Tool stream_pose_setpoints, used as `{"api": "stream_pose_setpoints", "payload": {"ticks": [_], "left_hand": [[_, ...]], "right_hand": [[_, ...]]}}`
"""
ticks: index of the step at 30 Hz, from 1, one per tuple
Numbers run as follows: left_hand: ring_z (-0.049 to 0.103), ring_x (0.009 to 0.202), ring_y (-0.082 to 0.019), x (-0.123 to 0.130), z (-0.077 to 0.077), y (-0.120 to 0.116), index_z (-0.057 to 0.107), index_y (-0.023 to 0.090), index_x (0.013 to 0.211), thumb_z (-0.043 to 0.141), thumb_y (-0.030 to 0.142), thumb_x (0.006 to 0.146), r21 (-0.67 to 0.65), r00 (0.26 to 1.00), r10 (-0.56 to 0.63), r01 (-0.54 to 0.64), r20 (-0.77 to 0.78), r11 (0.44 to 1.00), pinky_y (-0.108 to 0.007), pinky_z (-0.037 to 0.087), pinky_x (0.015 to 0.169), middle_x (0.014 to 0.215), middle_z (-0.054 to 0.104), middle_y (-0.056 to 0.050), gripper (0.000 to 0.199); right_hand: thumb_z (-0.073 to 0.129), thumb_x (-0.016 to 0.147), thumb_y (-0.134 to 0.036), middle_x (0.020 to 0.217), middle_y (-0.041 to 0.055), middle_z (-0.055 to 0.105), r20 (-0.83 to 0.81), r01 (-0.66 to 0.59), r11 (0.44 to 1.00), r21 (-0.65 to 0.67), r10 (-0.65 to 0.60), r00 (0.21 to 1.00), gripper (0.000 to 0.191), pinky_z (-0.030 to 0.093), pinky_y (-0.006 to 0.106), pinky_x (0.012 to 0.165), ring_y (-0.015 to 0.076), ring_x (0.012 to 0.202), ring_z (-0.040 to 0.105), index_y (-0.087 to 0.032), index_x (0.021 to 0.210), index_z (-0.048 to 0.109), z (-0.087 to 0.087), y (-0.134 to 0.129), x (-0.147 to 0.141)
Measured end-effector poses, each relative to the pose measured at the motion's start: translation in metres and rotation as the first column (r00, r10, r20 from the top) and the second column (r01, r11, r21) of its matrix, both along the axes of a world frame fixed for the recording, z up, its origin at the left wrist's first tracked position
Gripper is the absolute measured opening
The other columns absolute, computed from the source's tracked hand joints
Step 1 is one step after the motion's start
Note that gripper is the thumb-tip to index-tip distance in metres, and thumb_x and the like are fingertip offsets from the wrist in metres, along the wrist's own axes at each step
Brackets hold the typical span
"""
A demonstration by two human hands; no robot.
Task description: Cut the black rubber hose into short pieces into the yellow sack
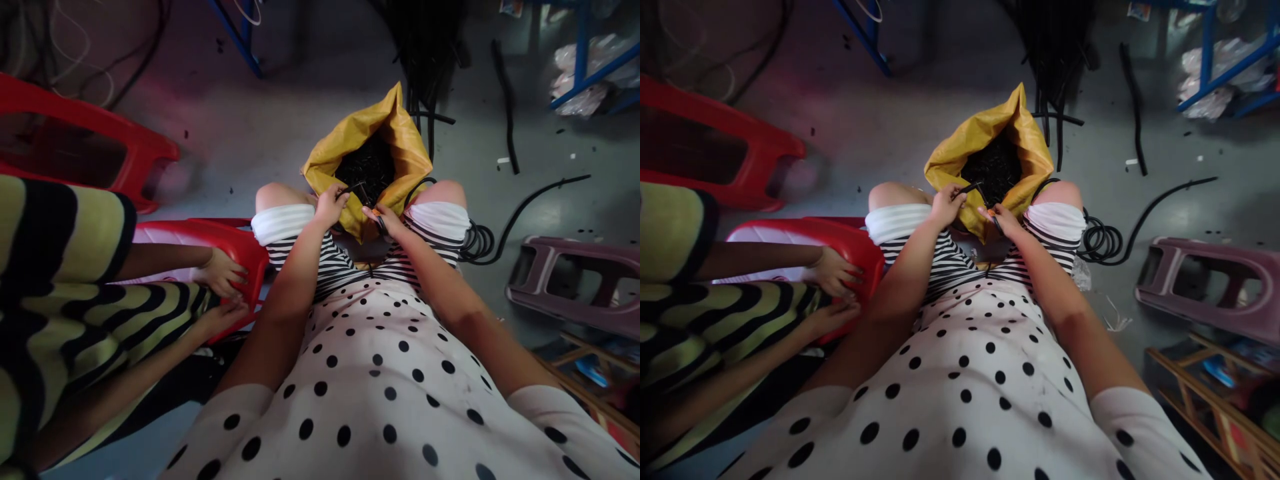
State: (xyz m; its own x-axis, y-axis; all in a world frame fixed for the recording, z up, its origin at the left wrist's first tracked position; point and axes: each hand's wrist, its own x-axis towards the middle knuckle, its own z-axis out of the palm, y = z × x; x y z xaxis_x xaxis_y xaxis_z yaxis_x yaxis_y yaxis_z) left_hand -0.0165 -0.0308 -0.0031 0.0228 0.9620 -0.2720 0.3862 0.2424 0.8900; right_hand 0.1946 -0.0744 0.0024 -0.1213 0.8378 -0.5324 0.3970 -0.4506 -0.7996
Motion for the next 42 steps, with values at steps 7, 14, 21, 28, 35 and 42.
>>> {"api": "stream_pose_setpoints", "payload": {"ticks": [7,14,21,28,35,42], "left_hand": [[0.061,0.067,-0.018,0.001,-0.003,-0.002,0.071,0.020,0.100,0.067,0.020,0.089,-0.022,0.994,-0.106,0.105,-0.024,0.994,-0.033,0.054,0.077,0.075,0.064,0.000,0.012],[0.068,0.090,-0.022,0.000,-0.002,-0.001,0.074,0.018,0.103,0.070,0.016,0.085,0.004,0.997,-0.051,0.051,-0.065,0.999,-0.034,0.056,0.092,0.091,0.075,-0.005,0.019],[0.070,0.094,-0.024,-0.004,-0.004,-0.002,0.075,0.018,0.100,0.069,0.015,0.087,0.006,0.996,-0.024,0.024,-0.087,1.000,-0.038,0.056,0.098,0.090,0.076,-0.006,0.015],[0.071,0.096,-0.024,-0.005,-0.002,0.002,0.077,0.018,0.102,0.069,0.012,0.090,0.044,0.997,0.039,-0.036,-0.073,0.998,-0.036,0.055,0.099,0.092,0.075,-0.007,0.015],[0.073,0.104,-0.028,-0.002,-0.003,-0.002,0.080,0.019,0.102,0.070,0.014,0.089,0.038,0.991,-0.088,0.092,-0.096,0.995,-0.040,0.056,0.105,0.107,0.081,-0.010,0.017],[0.073,0.100,-0.026,0.000,-0.007,-0.001,0.080,0.019,0.097,0.071,0.013,0.085,0.006,0.993,-0.103,0.103,-0.057,0.995,-0.041,0.057,0.105,0.101,0.079,-0.008,0.016]], "right_hand": [[0.071,0.083,-0.086,0.066,-0.0038,0.045,0.116,-0.073,0.997,0.024,0.070,0.991,0.068,0.032,0.031,0.064,0.0150,0.069,0.042,-0.025,0.074,0.044,0.002,-0.002,-0.002],[0.076,0.084,-0.076,0.061,-0.0048,0.034,0.179,-0.018,0.993,0.117,-0.004,0.984,0.065,0.029,0.030,0.059,0.0144,0.065,0.038,-0.027,0.068,0.037,-0.005,0.000,0.002],[0.079,0.084,-0.070,0.062,-0.0042,0.031,0.277,-0.017,0.987,0.157,-0.027,0.961,0.063,0.031,0.031,0.064,0.0150,0.069,0.036,-0.026,0.067,0.037,-0.007,0.002,0.002],[0.069,0.081,-0.089,0.068,-0.0030,0.043,0.092,0.009,0.998,0.055,-0.014,0.996,0.069,0.037,0.032,0.068,0.0167,0.073,0.043,-0.025,0.075,0.042,0.001,0.000,0.001],[0.070,0.083,-0.088,0.073,-0.0020,0.049,0.109,-0.084,0.996,0.017,0.081,0.991,0.068,0.037,0.032,0.071,0.0176,0.075,0.045,-0.025,0.078,0.047,0.008,-0.001,-0.002],[0.074,0.085,-0.081,0.065,-0.0035,0.043,0.181,-0.118,0.992,0.046,0.108,0.977,0.065,0.034,0.032,0.066,0.0158,0.070,0.042,-0.025,0.072,0.042,0.004,-0.005,-0.004]]}}
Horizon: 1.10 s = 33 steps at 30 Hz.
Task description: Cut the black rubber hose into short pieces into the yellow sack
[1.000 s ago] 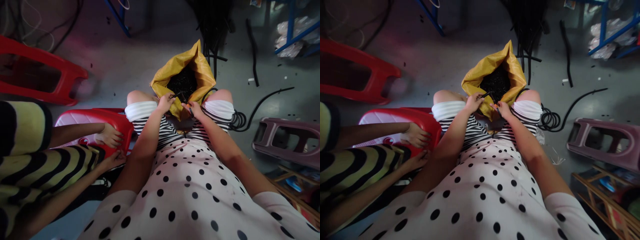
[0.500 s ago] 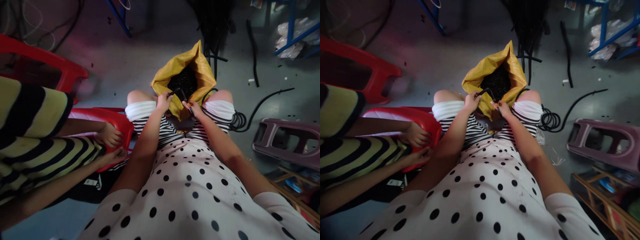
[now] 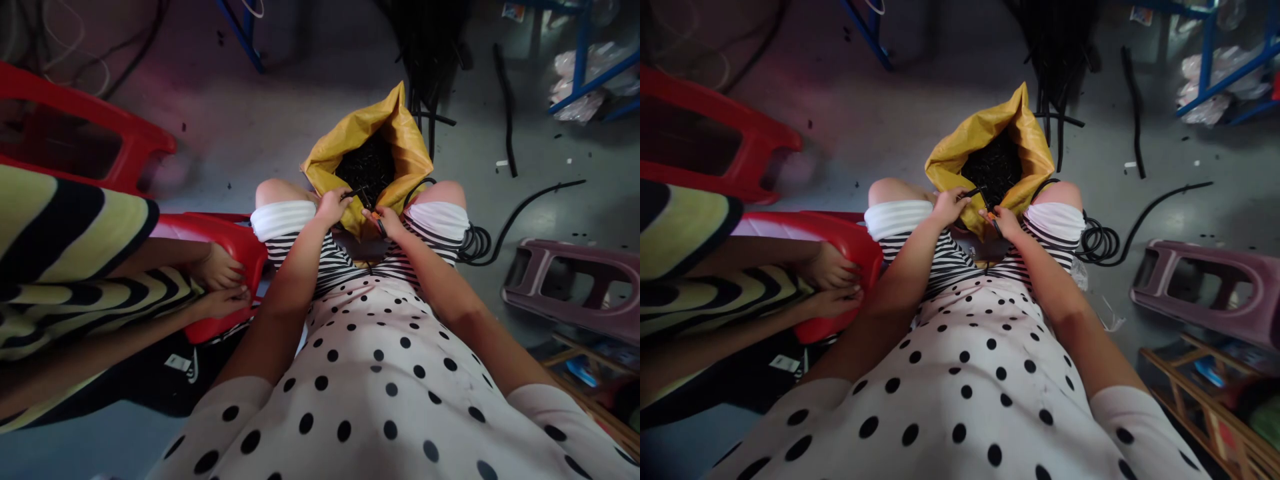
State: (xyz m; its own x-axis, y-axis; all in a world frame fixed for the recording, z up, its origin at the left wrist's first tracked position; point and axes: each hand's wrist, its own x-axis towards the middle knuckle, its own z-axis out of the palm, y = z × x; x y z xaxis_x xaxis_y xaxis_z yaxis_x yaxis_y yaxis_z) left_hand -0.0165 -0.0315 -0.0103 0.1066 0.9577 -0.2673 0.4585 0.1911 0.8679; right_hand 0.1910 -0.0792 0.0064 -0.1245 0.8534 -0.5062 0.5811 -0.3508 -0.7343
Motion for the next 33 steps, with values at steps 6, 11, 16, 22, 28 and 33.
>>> {"api": "stream_pose_setpoints", "payload": {"ticks": [6,11,16,22,28,33], "left_hand": [[0.072,0.096,-0.025,-0.001,0.003,-0.002,0.079,0.015,0.108,0.071,0.016,0.087,-0.048,0.997,0.008,-0.012,-0.078,0.999,-0.040,0.058,0.102,0.097,0.078,-0.009,0.023],[0.073,0.108,-0.026,-0.004,0.011,-0.003,0.079,0.013,0.121,0.065,0.020,0.096,-0.037,0.965,-0.047,0.038,-0.257,0.999,-0.039,0.055,0.108,0.113,0.081,-0.012,0.030],[0.074,0.112,-0.027,-0.006,0.014,-0.004,0.079,0.014,0.126,0.064,0.023,0.098,-0.043,0.953,-0.060,0.049,-0.298,0.998,-0.038,0.055,0.108,0.119,0.082,-0.013,0.034],[0.075,0.117,-0.028,-0.007,0.016,-0.002,0.079,0.015,0.129,0.062,0.022,0.100,-0.023,0.941,-0.027,0.020,-0.336,1.000,-0.036,0.056,0.108,0.124,0.082,-0.014,0.035],[0.074,0.125,-0.029,-0.009,0.017,-0.003,0.078,0.016,0.135,0.060,0.021,0.102,-0.020,0.932,-0.066,0.063,-0.357,0.998,-0.037,0.055,0.113,0.132,0.081,-0.014,0.038],[0.074,0.126,-0.029,-0.011,0.015,-0.003,0.078,0.015,0.135,0.059,0.020,0.101,-0.003,0.934,-0.075,0.078,-0.349,0.997,-0.037,0.055,0.113,0.132,0.081,-0.014,0.039]], "right_hand": [[0.073,0.088,-0.077,0.057,-0.0049,0.033,0.015,0.094,0.990,0.101,-0.096,0.995,0.067,0.030,0.031,0.059,0.0143,0.062,0.037,-0.027,0.067,0.033,-0.004,0.001,0.004],[0.077,0.090,-0.065,0.056,-0.0063,0.028,0.176,0.037,0.982,0.187,-0.071,0.982,0.065,0.023,0.032,0.062,0.0121,0.063,0.027,-0.026,0.063,0.032,-0.004,0.005,0.003],[0.076,0.091,-0.061,0.059,-0.0058,0.030,0.182,0.038,0.981,0.191,-0.073,0.981,0.061,0.024,0.033,0.065,0.0130,0.065,0.029,-0.026,0.065,0.034,-0.003,0.004,0.002],[0.071,0.091,-0.073,0.068,-0.0037,0.043,0.045,0.078,0.994,0.078,-0.082,0.996,0.059,0.031,0.032,0.069,0.0157,0.070,0.041,-0.025,0.074,0.040,0.000,0.003,0.003],[0.070,0.085,-0.085,0.071,-0.0030,0.047,0.013,0.051,0.999,0.007,-0.051,0.999,0.066,0.035,0.033,0.072,0.0179,0.074,0.045,-0.026,0.079,0.043,-0.001,0.003,0.003],[0.069,0.083,-0.088,0.073,-0.0024,0.047,0.014,0.048,0.999,0.001,-0.048,0.999,0.068,0.035,0.034,0.072,0.0181,0.074,0.044,-0.026,0.079,0.042,-0.002,0.002,0.007]]}}
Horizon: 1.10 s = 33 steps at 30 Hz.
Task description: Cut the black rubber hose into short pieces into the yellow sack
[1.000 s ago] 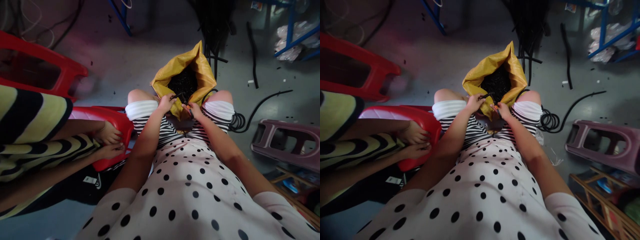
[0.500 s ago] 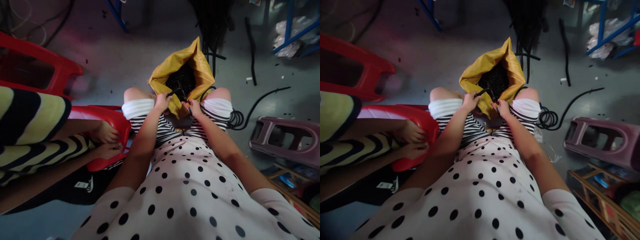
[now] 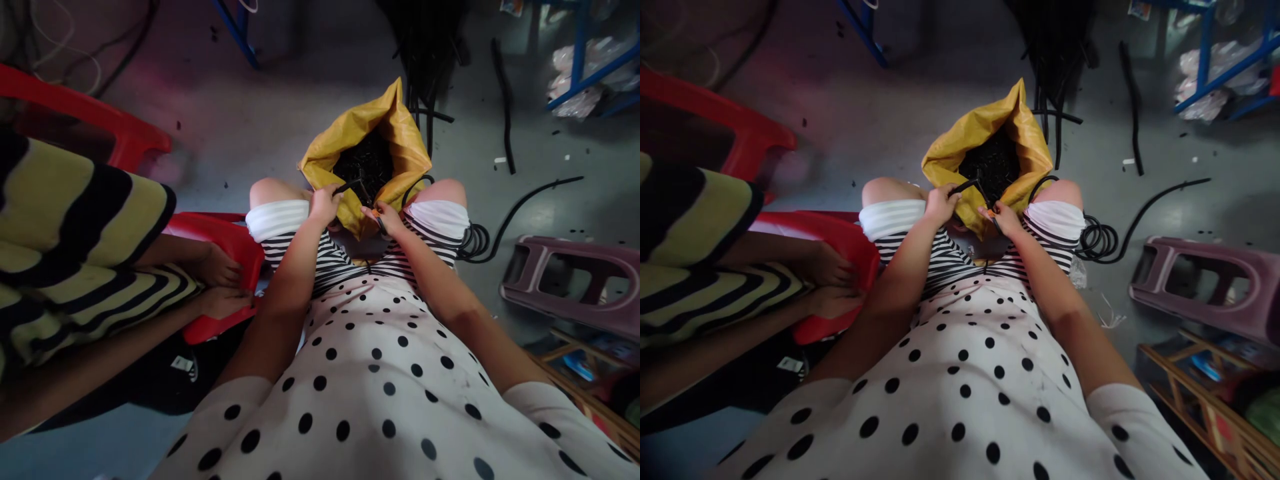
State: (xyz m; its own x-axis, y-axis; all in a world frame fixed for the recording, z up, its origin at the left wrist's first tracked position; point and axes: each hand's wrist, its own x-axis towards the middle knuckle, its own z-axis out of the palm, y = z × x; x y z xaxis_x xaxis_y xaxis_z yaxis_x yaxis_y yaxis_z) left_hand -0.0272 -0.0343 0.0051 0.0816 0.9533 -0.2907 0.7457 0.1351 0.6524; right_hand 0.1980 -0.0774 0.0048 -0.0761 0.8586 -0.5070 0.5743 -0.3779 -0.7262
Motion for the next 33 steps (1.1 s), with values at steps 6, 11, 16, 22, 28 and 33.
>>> {"api": "stream_pose_setpoints", "payload": {"ticks": [6,11,16,22,28,33], "left_hand": [[0.074,0.125,-0.029,0.000,-0.001,0.000,0.078,0.016,0.133,0.059,0.022,0.100,0.002,1.000,0.003,-0.003,-0.006,1.000,-0.039,0.055,0.114,0.130,0.082,-0.014,0.039],[0.072,0.131,-0.030,0.000,0.005,-0.002,0.077,0.015,0.137,0.057,0.020,0.101,0.000,0.997,-0.061,0.061,-0.055,0.998,-0.039,0.053,0.118,0.137,0.080,-0.016,0.042],[0.070,0.135,-0.033,-0.001,0.012,-0.009,0.075,0.015,0.139,0.054,0.020,0.102,0.001,0.966,-0.200,0.203,-0.163,0.979,-0.045,0.052,0.120,0.142,0.077,-0.017,0.044],[0.069,0.133,-0.035,0.001,0.020,-0.012,0.077,0.016,0.134,0.052,0.022,0.103,-0.040,0.913,-0.317,0.317,-0.257,0.948,-0.043,0.053,0.114,0.137,0.078,-0.018,0.040],[0.071,0.129,-0.036,0.004,0.017,-0.015,0.079,0.018,0.128,0.056,0.020,0.101,-0.043,0.904,-0.326,0.328,-0.276,0.944,-0.043,0.054,0.107,0.133,0.078,-0.018,0.035],[0.071,0.127,-0.035,0.003,0.011,-0.013,0.080,0.020,0.124,0.057,0.022,0.100,-0.030,0.932,-0.263,0.264,-0.248,0.964,-0.043,0.055,0.107,0.130,0.080,-0.017,0.032]], "right_hand": [[0.066,0.082,-0.090,0.075,-0.0020,0.049,-0.083,0.014,1.000,0.008,-0.014,0.996,0.069,0.036,0.034,0.073,0.0186,0.075,0.047,-0.026,0.079,0.041,-0.001,-0.001,0.004],[0.067,0.077,-0.093,0.073,-0.0026,0.047,-0.102,0.018,1.000,-0.003,-0.019,0.995,0.072,0.036,0.034,0.071,0.0184,0.076,0.047,-0.027,0.079,0.040,-0.006,0.000,0.005],[0.066,0.080,-0.090,0.072,-0.0022,0.049,-0.017,-0.015,0.999,-0.040,0.014,1.000,0.068,0.033,0.033,0.068,0.0186,0.074,0.049,-0.026,0.079,0.043,-0.007,-0.002,0.012],[0.073,0.087,-0.073,0.075,0.0006,0.058,0.200,-0.111,0.993,-0.038,0.117,0.973,0.053,0.032,0.033,0.068,0.0187,0.072,0.049,-0.024,0.081,0.053,0.002,-0.004,0.018],[0.075,0.091,-0.065,0.085,0.0091,0.070,0.285,-0.147,0.988,-0.044,0.153,0.946,0.045,0.039,0.033,0.072,0.0246,0.080,0.060,-0.022,0.088,0.064,0.001,-0.003,0.018],[0.078,0.089,-0.067,0.082,0.0085,0.067,0.293,-0.121,0.993,0.010,0.113,0.949,0.049,0.039,0.034,0.074,0.0238,0.080,0.060,-0.022,0.080,0.059,-0.003,-0.001,0.019]]}}
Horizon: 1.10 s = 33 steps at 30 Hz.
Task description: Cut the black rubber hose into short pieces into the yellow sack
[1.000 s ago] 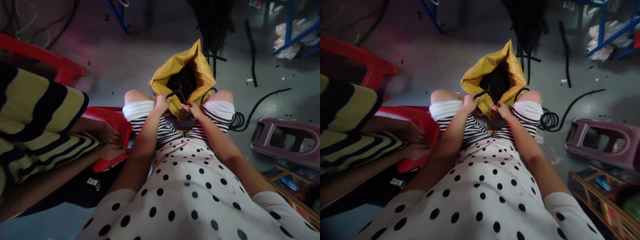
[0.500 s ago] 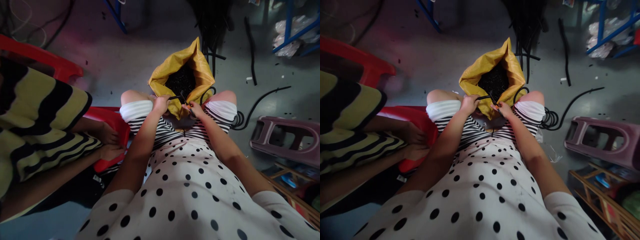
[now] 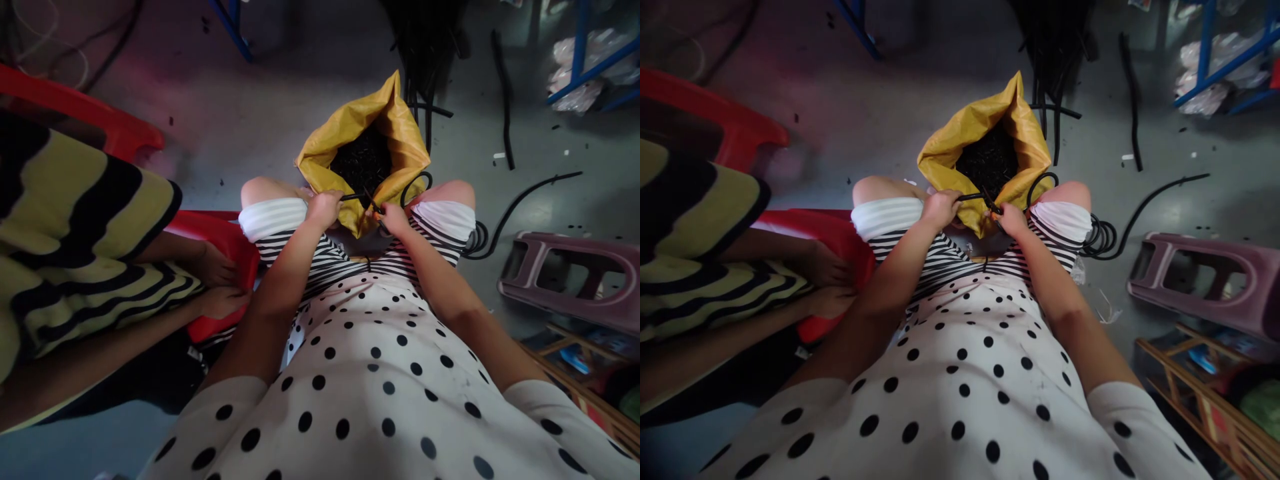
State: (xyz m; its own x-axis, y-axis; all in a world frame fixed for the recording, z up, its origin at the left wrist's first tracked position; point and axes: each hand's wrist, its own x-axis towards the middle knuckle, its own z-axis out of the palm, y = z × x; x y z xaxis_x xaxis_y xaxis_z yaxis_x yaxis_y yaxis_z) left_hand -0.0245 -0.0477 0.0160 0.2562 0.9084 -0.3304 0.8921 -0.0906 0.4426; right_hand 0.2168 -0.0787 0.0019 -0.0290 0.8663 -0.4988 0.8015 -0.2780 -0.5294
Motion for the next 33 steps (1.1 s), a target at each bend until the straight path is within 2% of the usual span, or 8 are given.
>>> {"api": "stream_pose_setpoints", "payload": {"ticks": [4,8,12,18,23,27,31,33], "left_hand": [[0.071,0.129,-0.034,-0.002,-0.006,0.006,0.077,0.016,0.133,0.055,0.024,0.102,0.019,0.988,0.134,-0.135,0.073,0.991,-0.044,0.052,0.115,0.136,0.079,-0.016,0.039],[0.070,0.133,-0.031,-0.001,-0.009,0.008,0.076,0.017,0.139,0.058,0.026,0.102,0.014,0.972,0.181,-0.185,0.150,0.983,-0.042,0.051,0.120,0.141,0.078,-0.015,0.041],[0.071,0.131,-0.032,0.003,-0.008,0.006,0.078,0.018,0.133,0.057,0.026,0.102,0.002,0.974,0.164,-0.166,0.155,0.986,-0.044,0.051,0.121,0.136,0.080,-0.015,0.038],[0.072,0.128,-0.031,0.005,-0.004,0.003,0.078,0.018,0.133,0.057,0.025,0.102,-0.023,0.983,0.110,-0.108,0.149,0.994,-0.042,0.053,0.117,0.134,0.080,-0.014,0.038],[0.072,0.129,-0.035,0.005,-0.003,0.002,0.079,0.019,0.132,0.059,0.026,0.102,-0.040,0.988,0.068,-0.063,0.137,0.997,-0.047,0.054,0.116,0.135,0.080,-0.015,0.037],[0.073,0.128,-0.034,0.006,-0.006,0.004,0.078,0.018,0.135,0.061,0.027,0.102,-0.064,0.983,0.097,-0.088,0.154,0.994,-0.046,0.055,0.114,0.134,0.080,-0.015,0.038],[0.074,0.126,-0.031,0.005,-0.007,0.005,0.075,0.017,0.140,0.063,0.023,0.099,-0.096,0.960,0.163,-0.145,0.227,0.985,-0.042,0.056,0.113,0.134,0.080,-0.015,0.043],[0.073,0.128,-0.032,0.004,-0.006,0.004,0.075,0.017,0.140,0.060,0.021,0.099,-0.080,0.965,0.145,-0.130,0.218,0.988,-0.042,0.056,0.114,0.135,0.080,-0.015,0.044]], "right_hand": [[0.069,0.088,-0.078,0.077,0.0010,0.059,-0.187,0.108,0.993,-0.052,-0.116,0.976,0.057,0.038,0.032,0.071,0.0193,0.075,0.054,-0.024,0.083,0.050,0.003,-0.002,-0.001],[0.068,0.083,-0.085,0.073,-0.0024,0.055,-0.315,0.082,0.978,-0.194,-0.141,0.939,0.063,0.039,0.032,0.071,0.0187,0.075,0.053,-0.026,0.085,0.046,0.005,-0.005,-0.005],[0.069,0.080,-0.089,0.074,-0.0020,0.053,-0.286,0.029,0.988,-0.152,-0.072,0.955,0.068,0.039,0.033,0.072,0.0185,0.075,0.050,-0.026,0.081,0.045,0.008,-0.003,-0.011],[0.064,0.081,-0.093,0.077,-0.0010,0.054,-0.316,0.017,0.992,-0.127,-0.057,0.947,0.070,0.038,0.033,0.072,0.0185,0.076,0.050,-0.025,0.082,0.046,0.011,-0.001,-0.018],[0.062,0.086,-0.089,0.071,0.0009,0.055,-0.226,-0.016,0.997,-0.072,0.000,0.974,0.067,0.036,0.034,0.070,0.0192,0.073,0.050,-0.025,0.078,0.048,0.007,-0.003,-0.022],[0.062,0.088,-0.087,0.063,0.0000,0.049,-0.206,-0.045,0.999,-0.002,0.044,0.978,0.066,0.033,0.033,0.067,0.0180,0.069,0.045,-0.025,0.070,0.044,0.004,-0.004,-0.023],[0.064,0.088,-0.084,0.060,-0.0016,0.041,-0.189,-0.008,1.000,0.009,0.010,0.982,0.065,0.033,0.034,0.066,0.0175,0.066,0.042,-0.026,0.068,0.040,0.006,-0.004,-0.022],[0.065,0.087,-0.084,0.061,-0.0023,0.039,-0.180,0.015,1.000,0.020,-0.011,0.984,0.065,0.033,0.033,0.066,0.0171,0.066,0.041,-0.027,0.068,0.040,0.008,-0.004,-0.021]]}}
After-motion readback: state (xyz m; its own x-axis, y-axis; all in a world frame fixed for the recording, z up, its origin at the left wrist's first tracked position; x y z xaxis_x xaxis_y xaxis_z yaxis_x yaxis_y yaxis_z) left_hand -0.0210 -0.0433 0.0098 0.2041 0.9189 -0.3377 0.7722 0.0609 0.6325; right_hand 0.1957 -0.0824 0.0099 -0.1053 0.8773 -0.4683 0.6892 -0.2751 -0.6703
